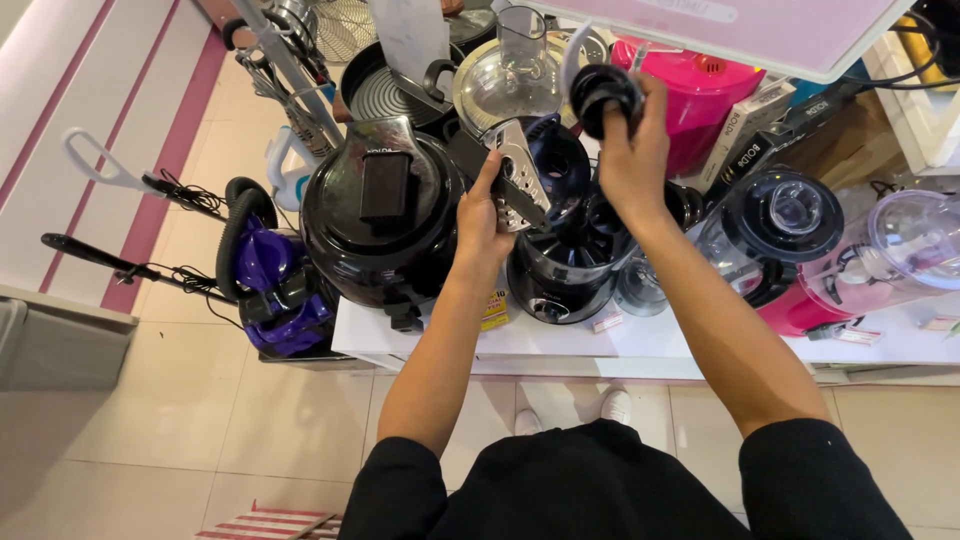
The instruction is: Assembling the components of a food processor on a store display shelf
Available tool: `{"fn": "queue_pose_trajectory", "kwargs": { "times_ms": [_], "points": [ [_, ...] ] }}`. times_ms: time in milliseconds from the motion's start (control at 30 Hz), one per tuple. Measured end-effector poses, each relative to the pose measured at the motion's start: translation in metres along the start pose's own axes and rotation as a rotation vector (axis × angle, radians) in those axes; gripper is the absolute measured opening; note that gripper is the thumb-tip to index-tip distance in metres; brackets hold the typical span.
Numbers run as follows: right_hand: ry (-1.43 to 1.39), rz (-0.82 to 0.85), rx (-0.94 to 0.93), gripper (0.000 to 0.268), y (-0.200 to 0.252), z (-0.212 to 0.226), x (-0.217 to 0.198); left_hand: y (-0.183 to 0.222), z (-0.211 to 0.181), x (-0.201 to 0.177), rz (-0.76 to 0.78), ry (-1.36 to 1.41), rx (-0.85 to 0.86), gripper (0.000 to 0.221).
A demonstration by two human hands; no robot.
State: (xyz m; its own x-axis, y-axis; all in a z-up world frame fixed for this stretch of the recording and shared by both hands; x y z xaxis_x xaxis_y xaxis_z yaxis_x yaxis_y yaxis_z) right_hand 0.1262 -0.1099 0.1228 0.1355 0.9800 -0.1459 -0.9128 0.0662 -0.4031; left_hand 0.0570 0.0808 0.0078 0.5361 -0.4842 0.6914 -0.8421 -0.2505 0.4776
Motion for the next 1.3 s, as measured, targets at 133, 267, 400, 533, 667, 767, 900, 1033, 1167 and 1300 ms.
{"fn": "queue_pose_trajectory", "kwargs": {
  "times_ms": [133, 267, 400, 533, 667, 767, 900, 1033, 1167, 1300],
  "points": [
    [0.290, 0.193, -0.161, 0.027, 0.025, 0.040, 0.029, -0.002, 0.006, -0.004, -0.033, -0.079, 0.053, 0.036],
    [0.488, 0.277, -0.213, 0.041, 0.033, 0.043, 0.039, 0.008, 0.011, -0.001, -0.079, -0.140, 0.028, 0.033],
    [0.541, 0.318, -0.247, 0.053, 0.037, 0.044, 0.035, -0.004, 0.017, 0.002, 0.008, -0.044, 0.058, 0.037],
    [0.459, 0.350, -0.293, 0.045, 0.040, 0.045, 0.033, 0.000, 0.018, -0.001, -0.001, -0.051, 0.079, 0.029],
    [0.250, 0.269, -0.250, 0.028, 0.034, 0.045, 0.021, 0.007, 0.019, 0.001, -0.009, -0.034, 0.062, 0.033],
    [0.197, 0.208, -0.246, 0.021, 0.031, 0.041, 0.014, 0.011, 0.019, 0.003, -0.038, -0.038, 0.062, 0.036],
    [0.218, 0.216, -0.246, 0.023, 0.030, 0.041, 0.013, 0.023, 0.022, 0.013, -0.029, -0.104, 0.054, 0.042],
    [0.210, 0.235, -0.180, 0.027, 0.033, 0.040, 0.007, 0.018, 0.033, 0.013, 0.006, -0.061, 0.074, 0.031],
    [0.235, 0.177, -0.144, 0.020, 0.035, 0.029, -0.014, 0.031, 0.044, 0.018, 0.034, -0.002, 0.061, 0.041],
    [0.261, 0.209, -0.137, 0.028, 0.049, 0.037, -0.035, 0.035, 0.065, 0.014, -0.015, -0.001, 0.052, 0.037]
  ]
}}
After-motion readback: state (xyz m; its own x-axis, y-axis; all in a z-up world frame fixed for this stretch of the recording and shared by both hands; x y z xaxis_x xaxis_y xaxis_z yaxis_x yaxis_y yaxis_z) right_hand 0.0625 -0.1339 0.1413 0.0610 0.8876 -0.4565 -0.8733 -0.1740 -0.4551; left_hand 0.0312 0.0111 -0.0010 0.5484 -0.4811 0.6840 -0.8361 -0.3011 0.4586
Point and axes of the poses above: each hand's wrist, its own y-axis away from the middle knuckle, its own x-axis out of the palm, z = x × y, the point moved 10 cm from there along -y, towards the middle knuckle
